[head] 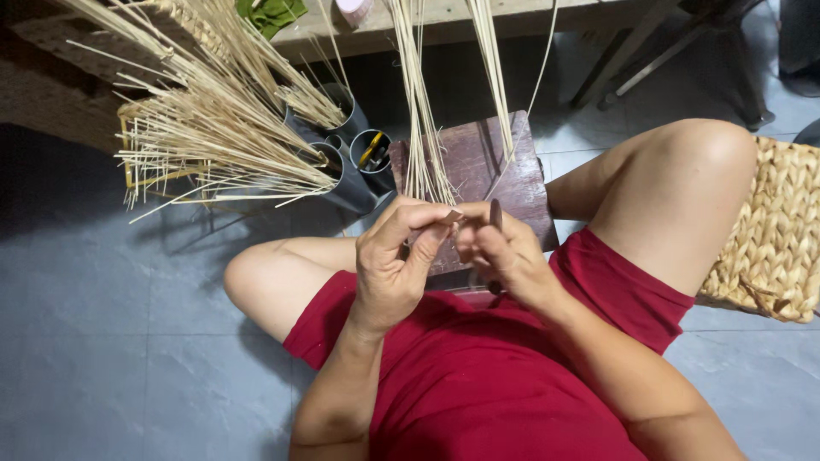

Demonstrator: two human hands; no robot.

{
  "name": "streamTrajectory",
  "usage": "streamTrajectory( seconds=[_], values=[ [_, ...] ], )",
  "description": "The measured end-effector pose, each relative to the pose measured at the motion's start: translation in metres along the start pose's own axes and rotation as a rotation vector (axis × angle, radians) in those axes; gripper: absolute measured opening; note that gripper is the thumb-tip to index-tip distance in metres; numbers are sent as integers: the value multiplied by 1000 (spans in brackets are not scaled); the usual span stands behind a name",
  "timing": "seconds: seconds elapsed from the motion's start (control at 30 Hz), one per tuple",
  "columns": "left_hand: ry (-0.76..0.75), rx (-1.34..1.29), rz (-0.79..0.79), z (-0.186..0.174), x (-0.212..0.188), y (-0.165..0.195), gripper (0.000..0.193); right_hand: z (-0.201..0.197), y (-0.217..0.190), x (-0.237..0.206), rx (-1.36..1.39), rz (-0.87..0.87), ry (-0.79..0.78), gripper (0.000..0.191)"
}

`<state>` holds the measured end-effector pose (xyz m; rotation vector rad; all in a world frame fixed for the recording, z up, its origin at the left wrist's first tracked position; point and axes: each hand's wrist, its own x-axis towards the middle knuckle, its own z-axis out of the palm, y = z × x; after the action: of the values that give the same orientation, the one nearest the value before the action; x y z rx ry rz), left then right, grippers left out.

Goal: The person sits on the floor and splits thin bamboo strips with a small knife, shaving and drawing each strip through the blade to thin it, then sets finished strips with a bundle of similar strips beside them.

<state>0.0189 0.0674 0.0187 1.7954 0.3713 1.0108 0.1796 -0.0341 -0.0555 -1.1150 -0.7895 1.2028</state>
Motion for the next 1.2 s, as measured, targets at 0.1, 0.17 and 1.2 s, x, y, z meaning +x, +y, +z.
streamTrajectory(
  seconds=[0.1,0.17,1.2],
  values=[
    [-27,-191,-61,3,-4,-5,17,-8,-8,-9,-20,-6,-74,60],
    [-35,-209,-54,4,-5,-7,18,-7,-15,-17,66,76,-67,67],
    [1,7,39,12,-11,6,13,-9,-48,-58,603,96,-333,51]
  ],
)
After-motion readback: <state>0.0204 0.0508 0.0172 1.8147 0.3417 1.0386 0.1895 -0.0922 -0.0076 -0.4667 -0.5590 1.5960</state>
